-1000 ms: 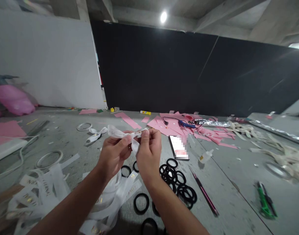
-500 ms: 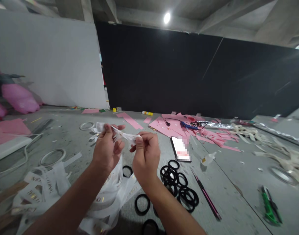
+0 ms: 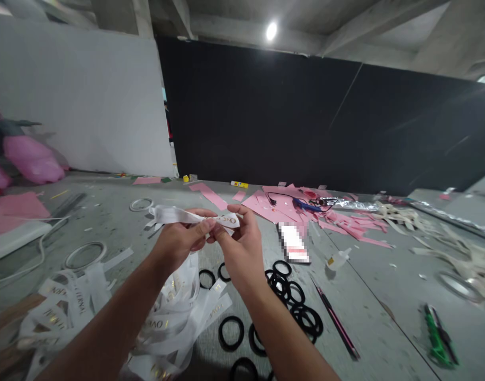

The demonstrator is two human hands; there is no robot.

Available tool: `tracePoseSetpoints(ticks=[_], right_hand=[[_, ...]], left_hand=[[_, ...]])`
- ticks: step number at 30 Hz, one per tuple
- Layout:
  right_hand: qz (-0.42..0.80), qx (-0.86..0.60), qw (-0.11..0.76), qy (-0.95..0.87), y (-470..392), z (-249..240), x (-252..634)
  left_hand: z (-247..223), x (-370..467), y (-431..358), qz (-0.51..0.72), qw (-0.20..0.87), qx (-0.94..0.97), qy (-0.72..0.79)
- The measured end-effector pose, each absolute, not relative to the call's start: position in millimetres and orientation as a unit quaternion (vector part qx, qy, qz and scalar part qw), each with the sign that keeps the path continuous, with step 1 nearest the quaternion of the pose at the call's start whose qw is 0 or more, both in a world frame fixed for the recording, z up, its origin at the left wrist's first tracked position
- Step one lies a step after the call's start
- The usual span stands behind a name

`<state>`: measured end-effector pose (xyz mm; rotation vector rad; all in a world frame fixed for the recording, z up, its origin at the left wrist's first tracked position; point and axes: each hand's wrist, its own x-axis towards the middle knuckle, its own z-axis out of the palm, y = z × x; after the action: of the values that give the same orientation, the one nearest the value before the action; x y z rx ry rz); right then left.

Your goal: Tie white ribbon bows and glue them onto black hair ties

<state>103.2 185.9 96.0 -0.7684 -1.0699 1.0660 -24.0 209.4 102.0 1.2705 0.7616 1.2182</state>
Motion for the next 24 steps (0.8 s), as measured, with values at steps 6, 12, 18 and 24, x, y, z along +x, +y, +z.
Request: tracePoseSetpoints(ticks=[6, 12, 18, 24], right_hand=[[0.422, -0.37, 0.665, -0.493, 180.9, 104.3, 104.5], [0.433, -0.376, 0.61, -0.548, 180.5, 108.0, 114.8], [0.456, -0.405, 0.516, -0.601, 180.0, 116.5, 131.8], [0.478, -0.41, 0.416, -0.656, 180.0, 118.8, 150.4]], left_hand=[[99.2, -30.6, 217.2, 0.557, 0.537, 0.555, 0.306], [97.8, -36.1, 222.4, 0.627, 0.557, 0.458, 0.295], [103.0, -33.3, 219.9, 0.646, 0.566, 0.42, 0.292], [101.4, -27.2, 220.2, 0.648, 0.573, 0.401, 0.301]])
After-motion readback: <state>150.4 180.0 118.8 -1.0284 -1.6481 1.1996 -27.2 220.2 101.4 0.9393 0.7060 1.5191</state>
